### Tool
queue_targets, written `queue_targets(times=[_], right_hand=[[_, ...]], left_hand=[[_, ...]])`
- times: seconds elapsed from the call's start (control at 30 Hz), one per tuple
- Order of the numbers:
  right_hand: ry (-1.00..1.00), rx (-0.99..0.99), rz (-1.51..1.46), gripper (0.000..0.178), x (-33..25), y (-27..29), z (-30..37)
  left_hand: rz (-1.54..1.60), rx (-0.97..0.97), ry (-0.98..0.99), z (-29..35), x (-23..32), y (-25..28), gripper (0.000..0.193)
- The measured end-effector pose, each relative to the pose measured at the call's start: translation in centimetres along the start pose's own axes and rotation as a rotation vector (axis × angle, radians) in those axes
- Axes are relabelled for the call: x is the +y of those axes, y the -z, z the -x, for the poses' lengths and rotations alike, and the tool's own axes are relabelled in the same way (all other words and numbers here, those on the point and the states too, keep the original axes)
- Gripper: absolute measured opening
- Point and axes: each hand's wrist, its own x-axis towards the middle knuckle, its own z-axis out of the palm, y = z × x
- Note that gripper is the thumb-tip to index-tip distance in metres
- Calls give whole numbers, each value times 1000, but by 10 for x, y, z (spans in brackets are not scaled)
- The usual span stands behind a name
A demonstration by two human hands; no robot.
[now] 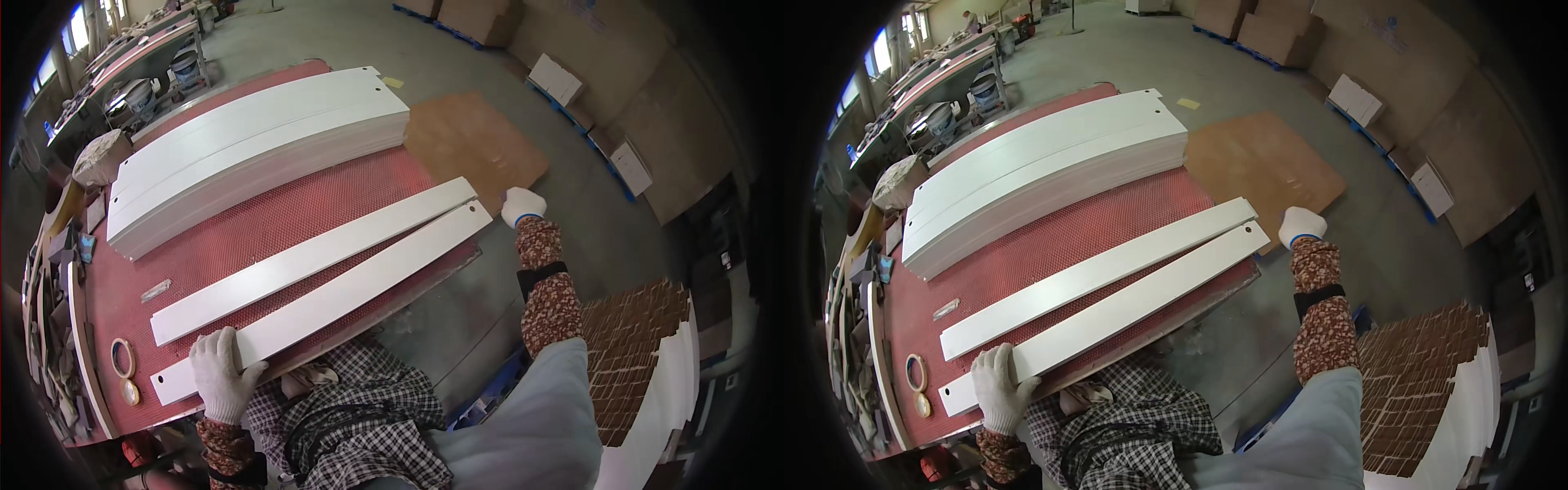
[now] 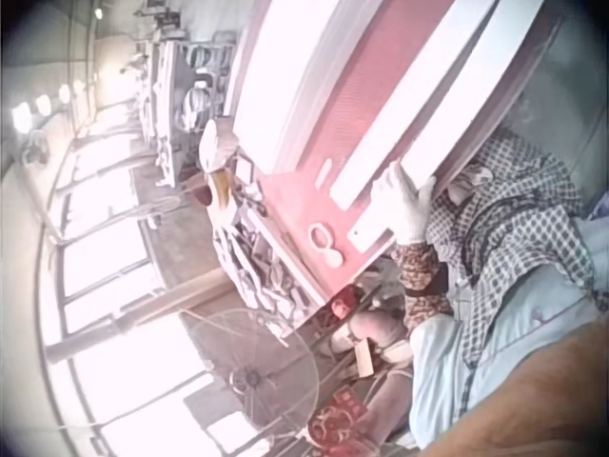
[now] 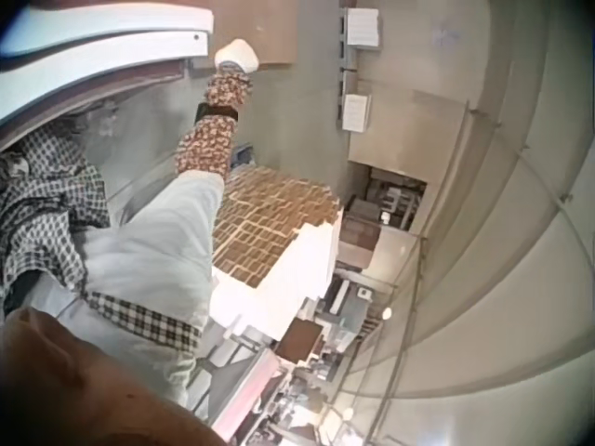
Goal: Sanding and scraping the edges of white wooden boards at a workshop bench.
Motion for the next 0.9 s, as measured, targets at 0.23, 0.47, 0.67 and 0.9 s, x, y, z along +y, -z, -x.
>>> queue_targets(times=[0.23, 0.47, 0.67, 0.9], right_hand=[[350, -14, -382, 33, -68, 38, 71], [60, 192, 199, 29, 21, -14, 9], [277, 80, -380, 33, -27, 27, 44], [625, 206, -258, 49, -98, -18, 105]], left_hand=[[-39, -64, 47, 7, -5, 6, 86], [2, -54, -1, -5, 4, 3, 84], [72, -174, 36, -30, 27, 23, 83], [-16, -239, -229, -58, 104, -39, 102]])
